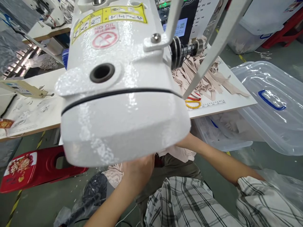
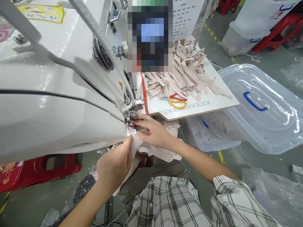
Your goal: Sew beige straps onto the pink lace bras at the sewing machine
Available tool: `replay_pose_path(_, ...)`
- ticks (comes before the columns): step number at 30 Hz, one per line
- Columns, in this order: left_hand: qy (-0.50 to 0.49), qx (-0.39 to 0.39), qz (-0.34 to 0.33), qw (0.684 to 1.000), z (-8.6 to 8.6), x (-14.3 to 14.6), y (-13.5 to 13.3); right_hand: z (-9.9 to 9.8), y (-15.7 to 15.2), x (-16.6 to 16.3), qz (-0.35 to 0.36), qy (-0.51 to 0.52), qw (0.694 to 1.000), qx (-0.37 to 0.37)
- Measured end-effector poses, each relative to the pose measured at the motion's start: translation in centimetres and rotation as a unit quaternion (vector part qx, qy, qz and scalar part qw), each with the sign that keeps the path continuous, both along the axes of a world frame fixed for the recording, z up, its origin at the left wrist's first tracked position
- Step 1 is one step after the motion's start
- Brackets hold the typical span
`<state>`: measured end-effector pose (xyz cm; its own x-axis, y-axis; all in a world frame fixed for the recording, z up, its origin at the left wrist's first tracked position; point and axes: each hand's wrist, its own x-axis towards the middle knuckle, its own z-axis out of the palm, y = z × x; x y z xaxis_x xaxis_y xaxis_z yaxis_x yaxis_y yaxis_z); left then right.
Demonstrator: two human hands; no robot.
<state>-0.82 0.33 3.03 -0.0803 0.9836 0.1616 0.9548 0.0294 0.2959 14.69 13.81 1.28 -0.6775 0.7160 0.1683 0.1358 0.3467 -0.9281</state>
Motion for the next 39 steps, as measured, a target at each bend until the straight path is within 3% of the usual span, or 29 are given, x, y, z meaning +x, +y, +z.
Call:
replay_pose_path(8,0.064,0.027,0.006,0.998,-0.6,-0.7,-0.5,-0.2,-0.1,-0.2,0.009,0.014,1.000,0.005)
replay_pose_path(11,-0.002,0.027,0.017,1.000,-1.0,-0.9,-0.8,-0.9,-0.4,0.0,-0.006,0.013,1.000,-0.003)
replay_pose_path(14,-0.142,0.013,0.080,0.987,-0.7,-1.0,-0.8,-1.8,-0.8,0.8,-0.052,-0.003,0.999,0.009)
replay_pose_path(17,-0.285,-0.033,0.107,0.952,0.1,-1.4,-0.7,-2.2,-2.0,2.0,-0.072,-0.034,0.997,-0.002)
replay_pose_path(20,-0.384,-0.123,0.030,0.915,0.4,-1.6,-0.7,-1.5,-4.7,3.4,-0.037,-0.071,0.995,-0.055)
replay_pose_path(23,-0.514,-0.203,-0.048,0.832,-0.1,-1.5,-1.3,-0.2,-8.4,4.4,0.026,-0.060,0.991,-0.116)
replay_pose_path(25,-0.582,-0.206,-0.038,0.786,-0.3,-1.7,-2.3,0.3,-10.5,4.1,0.050,-0.025,0.984,-0.172)
replay_pose_path(26,-0.594,-0.194,-0.017,0.780,-0.3,-2.0,-3.0,0.3,-11.3,3.6,0.050,-0.009,0.977,-0.205)
replay_pose_path(28,-0.582,-0.159,0.038,0.797,0.1,-3.2,-4.7,-0.2,-12.3,1.8,0.054,0.007,0.962,-0.268)
replay_pose_path(33,-0.490,-0.120,0.114,0.856,2.0,-6.6,-8.1,-2.6,-12.3,-5.5,0.162,0.072,0.916,-0.361)
replay_pose_path(37,-0.453,-0.164,0.103,0.870,0.9,-7.8,-8.3,-4.0,-11.5,-8.1,0.085,0.116,0.823,-0.549)
replay_pose_path(39,-0.425,-0.174,0.090,0.884,-0.9,-7.8,-7.8,-4.9,-11.2,-7.7,0.029,0.118,0.820,-0.560)
